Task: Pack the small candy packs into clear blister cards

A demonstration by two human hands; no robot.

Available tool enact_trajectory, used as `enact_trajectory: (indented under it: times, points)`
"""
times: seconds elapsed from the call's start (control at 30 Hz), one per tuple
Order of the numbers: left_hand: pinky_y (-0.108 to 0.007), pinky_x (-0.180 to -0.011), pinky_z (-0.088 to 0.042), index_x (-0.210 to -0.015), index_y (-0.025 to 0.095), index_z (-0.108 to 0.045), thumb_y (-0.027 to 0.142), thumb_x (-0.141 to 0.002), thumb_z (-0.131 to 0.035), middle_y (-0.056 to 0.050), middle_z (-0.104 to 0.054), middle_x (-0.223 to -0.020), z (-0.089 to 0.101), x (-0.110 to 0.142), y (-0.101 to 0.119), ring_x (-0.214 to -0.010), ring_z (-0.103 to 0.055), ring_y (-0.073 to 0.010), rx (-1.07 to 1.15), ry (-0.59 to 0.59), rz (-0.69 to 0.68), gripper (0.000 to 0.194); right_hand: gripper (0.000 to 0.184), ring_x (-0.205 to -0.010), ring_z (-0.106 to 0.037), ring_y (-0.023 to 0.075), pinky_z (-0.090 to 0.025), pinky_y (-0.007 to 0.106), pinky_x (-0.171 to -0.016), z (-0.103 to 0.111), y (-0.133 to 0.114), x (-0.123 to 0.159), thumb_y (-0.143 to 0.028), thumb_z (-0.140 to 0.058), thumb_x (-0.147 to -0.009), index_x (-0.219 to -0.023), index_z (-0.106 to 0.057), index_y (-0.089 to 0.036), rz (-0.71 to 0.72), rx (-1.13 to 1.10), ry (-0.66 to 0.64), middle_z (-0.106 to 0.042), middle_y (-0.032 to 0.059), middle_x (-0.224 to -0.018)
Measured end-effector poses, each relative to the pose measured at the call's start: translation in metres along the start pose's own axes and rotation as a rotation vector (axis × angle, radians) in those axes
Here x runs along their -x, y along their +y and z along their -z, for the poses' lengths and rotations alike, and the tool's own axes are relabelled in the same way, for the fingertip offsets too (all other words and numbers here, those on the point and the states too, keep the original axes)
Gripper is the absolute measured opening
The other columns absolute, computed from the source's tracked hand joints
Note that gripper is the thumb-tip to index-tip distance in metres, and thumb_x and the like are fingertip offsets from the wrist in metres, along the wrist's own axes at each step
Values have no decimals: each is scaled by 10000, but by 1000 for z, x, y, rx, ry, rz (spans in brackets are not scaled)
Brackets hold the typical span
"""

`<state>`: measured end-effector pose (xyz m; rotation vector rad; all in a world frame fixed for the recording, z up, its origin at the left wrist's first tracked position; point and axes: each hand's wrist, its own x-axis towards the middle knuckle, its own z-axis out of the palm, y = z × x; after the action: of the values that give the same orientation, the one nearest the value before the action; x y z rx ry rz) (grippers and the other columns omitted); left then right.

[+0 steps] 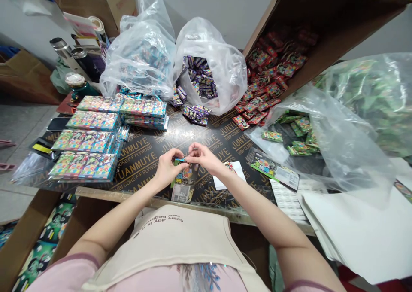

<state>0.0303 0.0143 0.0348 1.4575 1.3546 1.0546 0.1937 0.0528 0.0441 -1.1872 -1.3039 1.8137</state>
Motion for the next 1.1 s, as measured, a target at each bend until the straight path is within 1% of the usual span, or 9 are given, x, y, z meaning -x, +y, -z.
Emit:
enact_trajectory:
  times: [0.1, 0.2, 0.4, 0.5, 0.63, 0.73, 0.83, 0.93, 1.1]
  points:
    - [-288, -713, -525, -1009, 163, -623, 233, -631, -787, -19, -696, -827, -2, 12, -11, -751, -657, -168, 292, -117, 165, 419, 323, -442, -456, 81, -349, 190, -434, -4, 8, 5, -308, -721, -615, -809, -477, -225, -58, -185, 104, -527, -92, -528]
    - [-339, -751, -551, -922, 137, -664, 322, -711, -743, -57, -728, -861, 6, 21, -11, -777, -685, -208, 345, -218, 222, 291, 384, -591, -578, 121, -441, 230, -540, 3, 12, 7, -372, -698, -673, -978, -504, -242, -34, -209, 156, -640, -33, -693]
    - [-410, -1022, -435, -1111, 204, -664, 178, -838, -552, -75, -680, -1152, 51, -1, -22, -1105, -609, -233, -335, 41, -244, 296, 425, -909, -613, 187, -471, 318, -778, 28, 25, -3, -533, -602, -757, -1051, -549, -231, 109, 73, 355, -649, 58, -982]
    - [-510, -1144, -240, -1230, 187, -597, 66, -765, -510, -112, -566, -1334, 65, -16, -58, -1307, -449, -269, -694, -58, -184, 489, 381, -940, -600, 210, -462, 349, -831, 30, 34, -8, -520, -576, -773, -991, -591, -207, 176, 234, 287, -646, 74, -993]
    - [-571, -1145, -153, -1367, 173, -457, 74, -706, -534, -144, -365, -1491, 68, -30, -86, -1410, -279, -292, -838, -221, -41, 672, 333, -930, -601, 222, -476, 342, -789, 26, 48, -13, -472, -558, -788, -970, -628, -201, 211, 389, 197, -650, 78, -977]
    - [-524, -1148, -209, -1296, 168, -535, 101, -790, -465, -142, -487, -1407, 67, -57, -63, -1339, -412, -257, -824, -35, -68, 515, 315, -943, -601, 233, -484, 352, -778, 24, 56, -23, -444, -557, -785, -964, -644, -199, 245, 458, 188, -650, 87, -989]
    - [-447, -1092, -337, -1216, 155, -598, 171, -856, -433, -151, -579, -1302, 76, -111, -19, -1245, -504, -262, -840, 181, -63, 396, 282, -953, -601, 243, -480, 382, -805, 21, 48, -39, -414, -559, -784, -947, -658, -205, 299, 510, 208, -660, 92, -1001]
    - [-492, -1021, -370, -1043, 106, -671, 156, -819, -480, -229, -646, -1147, 97, -180, 17, -1171, -545, -357, -889, 156, 148, 299, 247, -1010, -594, 253, -457, 425, -891, 14, 19, -58, -390, -561, -808, -958, -670, -226, 420, 517, 227, -671, 92, -1040]
    - [-391, -924, -438, -1108, 71, -630, 68, -681, -599, -226, -677, -1077, 124, -271, 47, -1077, -607, -346, -814, 68, 86, 428, 220, -1064, -596, 252, -414, 442, -997, -15, -54, -115, -283, -514, -847, -980, -688, -259, 656, 457, 161, -685, 78, -1080]
